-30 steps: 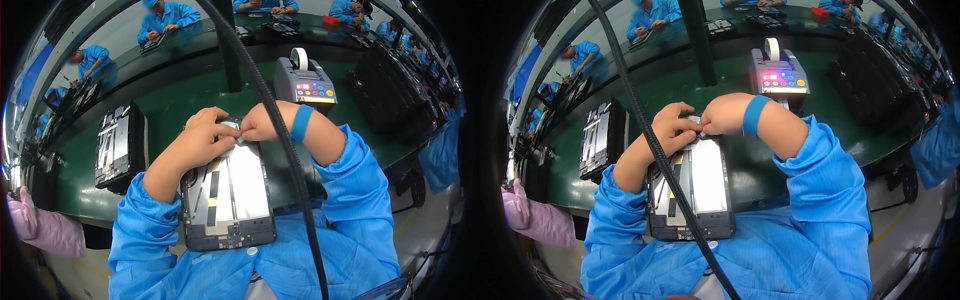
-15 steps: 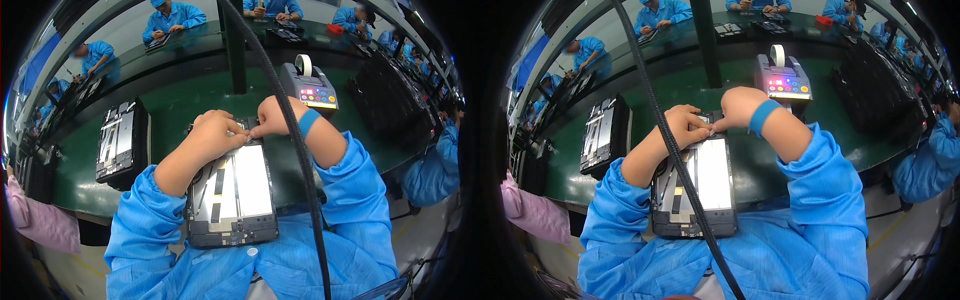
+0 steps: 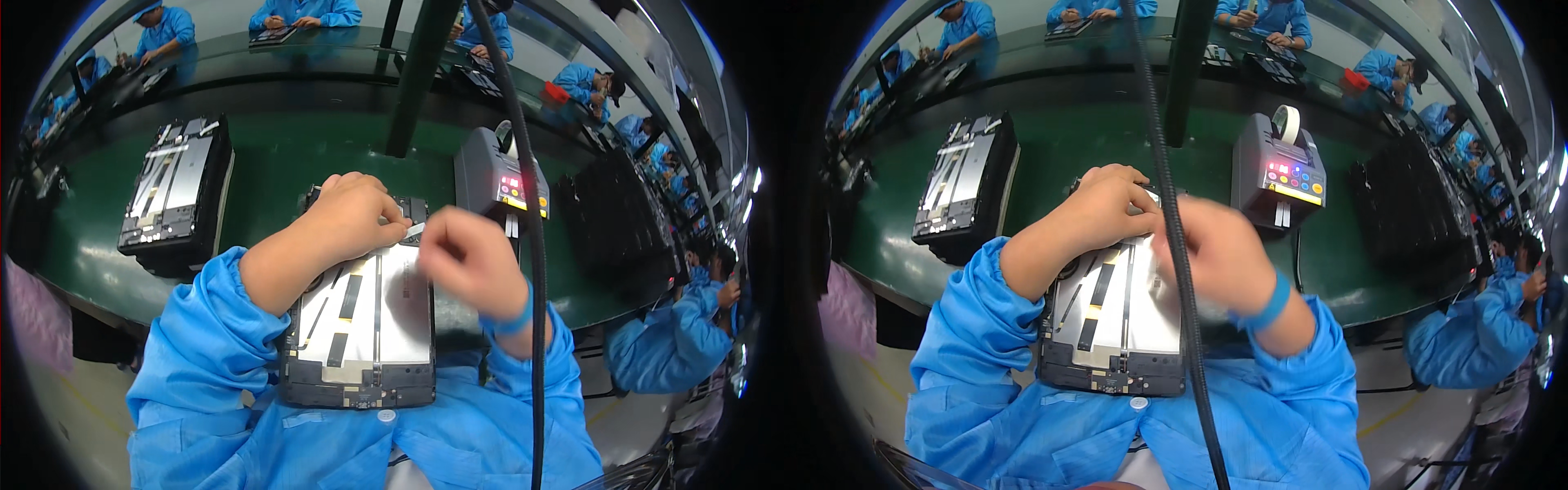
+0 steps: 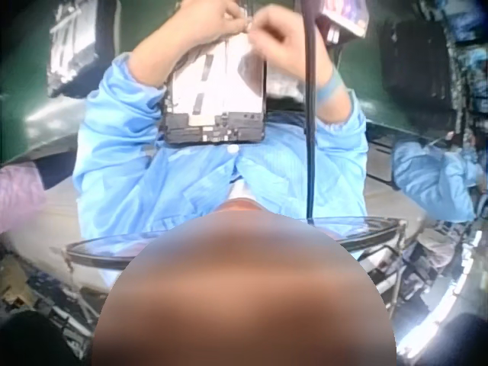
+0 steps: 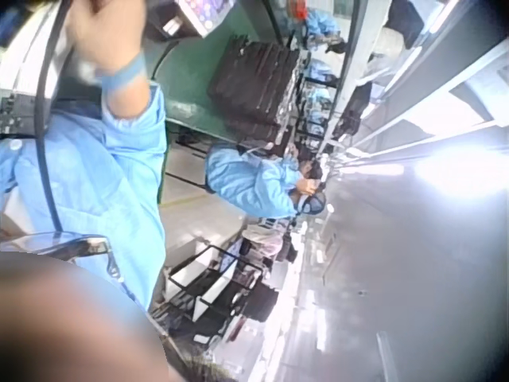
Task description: The person applies white adhesive strips to the internal components of a rectangular electronic device, likely a battery pack. They repeatedly peel backing from the strips, align them on specific areas, and press them down. The person handles multiple units sequentially, placing finished units aside and picking up new ones from a stack.
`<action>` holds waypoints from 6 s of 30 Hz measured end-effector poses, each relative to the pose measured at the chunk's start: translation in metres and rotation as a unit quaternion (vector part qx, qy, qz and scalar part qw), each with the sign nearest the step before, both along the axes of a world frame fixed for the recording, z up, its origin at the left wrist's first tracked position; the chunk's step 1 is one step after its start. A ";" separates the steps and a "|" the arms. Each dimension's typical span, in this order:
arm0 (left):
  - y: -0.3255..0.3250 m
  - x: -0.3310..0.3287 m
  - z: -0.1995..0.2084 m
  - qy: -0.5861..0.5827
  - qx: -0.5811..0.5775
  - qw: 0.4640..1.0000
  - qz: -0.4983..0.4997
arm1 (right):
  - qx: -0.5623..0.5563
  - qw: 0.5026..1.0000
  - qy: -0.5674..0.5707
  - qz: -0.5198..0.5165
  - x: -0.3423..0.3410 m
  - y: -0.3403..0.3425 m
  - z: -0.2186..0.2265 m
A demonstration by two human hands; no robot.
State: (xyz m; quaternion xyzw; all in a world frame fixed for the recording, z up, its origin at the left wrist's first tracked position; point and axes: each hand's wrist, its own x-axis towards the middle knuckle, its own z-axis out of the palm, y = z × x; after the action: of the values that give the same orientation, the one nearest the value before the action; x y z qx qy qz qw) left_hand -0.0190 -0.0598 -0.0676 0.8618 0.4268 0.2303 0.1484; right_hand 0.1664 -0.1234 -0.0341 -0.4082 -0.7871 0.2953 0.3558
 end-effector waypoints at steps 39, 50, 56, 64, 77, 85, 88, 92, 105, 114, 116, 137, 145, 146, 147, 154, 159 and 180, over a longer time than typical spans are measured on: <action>0.006 -0.004 -0.001 -0.008 -0.041 0.999 -0.004 | -0.098 0.956 0.243 -0.130 0.008 0.054 -0.101; 0.003 -0.004 -0.008 -0.021 -0.008 1.000 -0.007 | -0.135 0.934 0.304 -0.127 -0.003 0.040 -0.093; 0.004 -0.003 -0.007 -0.016 -0.002 1.000 -0.011 | -0.248 0.885 0.378 -0.109 0.002 0.040 -0.084; 0.005 -0.005 -0.007 -0.007 -0.024 1.000 -0.005 | -0.263 0.866 0.420 -0.064 0.006 0.048 -0.098; 0.001 -0.001 -0.001 -0.012 -0.013 1.000 0.001 | -0.269 0.842 0.463 -0.063 -0.005 0.046 -0.096; -0.068 -0.064 0.007 -0.092 -0.064 0.994 -0.009 | -0.195 0.919 0.308 -0.151 0.013 -0.005 -0.094; -0.106 -0.096 -0.023 -0.184 -0.135 0.973 0.017 | -0.161 0.963 0.196 -0.085 0.022 -0.051 -0.110; -0.129 -0.077 -0.050 -0.426 -0.311 0.849 0.003 | -0.136 0.989 0.066 0.001 0.004 -0.072 -0.099; -0.136 -0.123 0.019 -0.622 -0.208 0.754 0.039 | -0.042 0.990 0.055 0.122 -0.038 -0.040 -0.036; -0.164 -0.152 0.007 -0.568 -0.134 0.812 0.017 | -0.086 0.966 0.208 0.128 -0.035 -0.053 -0.043; -0.163 -0.148 -0.001 -0.576 -0.116 0.809 -0.025 | -0.069 0.965 0.218 0.125 -0.034 -0.059 -0.044; -0.099 -0.259 0.065 -0.573 -0.134 0.808 0.039 | -0.036 0.978 0.188 0.080 -0.014 -0.072 -0.044; -0.025 -0.341 0.022 -0.556 -0.211 0.778 0.202 | -0.134 0.963 0.234 0.022 -0.011 -0.076 -0.063; -0.022 -0.338 0.022 -0.556 -0.211 0.778 0.200 | -0.143 0.960 0.242 0.012 -0.010 -0.076 -0.066; -0.021 -0.334 0.023 -0.548 -0.204 0.788 0.191 | -0.145 0.957 0.250 0.007 -0.009 -0.075 -0.069; -0.012 -0.330 0.017 -0.529 -0.208 0.793 0.220 | -0.145 0.960 0.239 -0.013 -0.008 -0.072 -0.067; -0.012 -0.329 0.024 -0.462 -0.190 0.815 0.293 | -0.141 0.962 0.233 -0.017 -0.010 -0.073 -0.068; -0.063 -0.233 0.046 -0.272 0.074 0.942 0.184 | -0.284 0.844 0.354 -0.286 0.118 0.027 -0.097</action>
State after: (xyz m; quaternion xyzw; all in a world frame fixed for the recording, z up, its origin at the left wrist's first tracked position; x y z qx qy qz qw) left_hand -0.2524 -0.1224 -0.0213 0.6814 0.5028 0.5102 0.1502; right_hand 0.2845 -0.0963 -0.1308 -0.5662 -0.3379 0.5156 0.5471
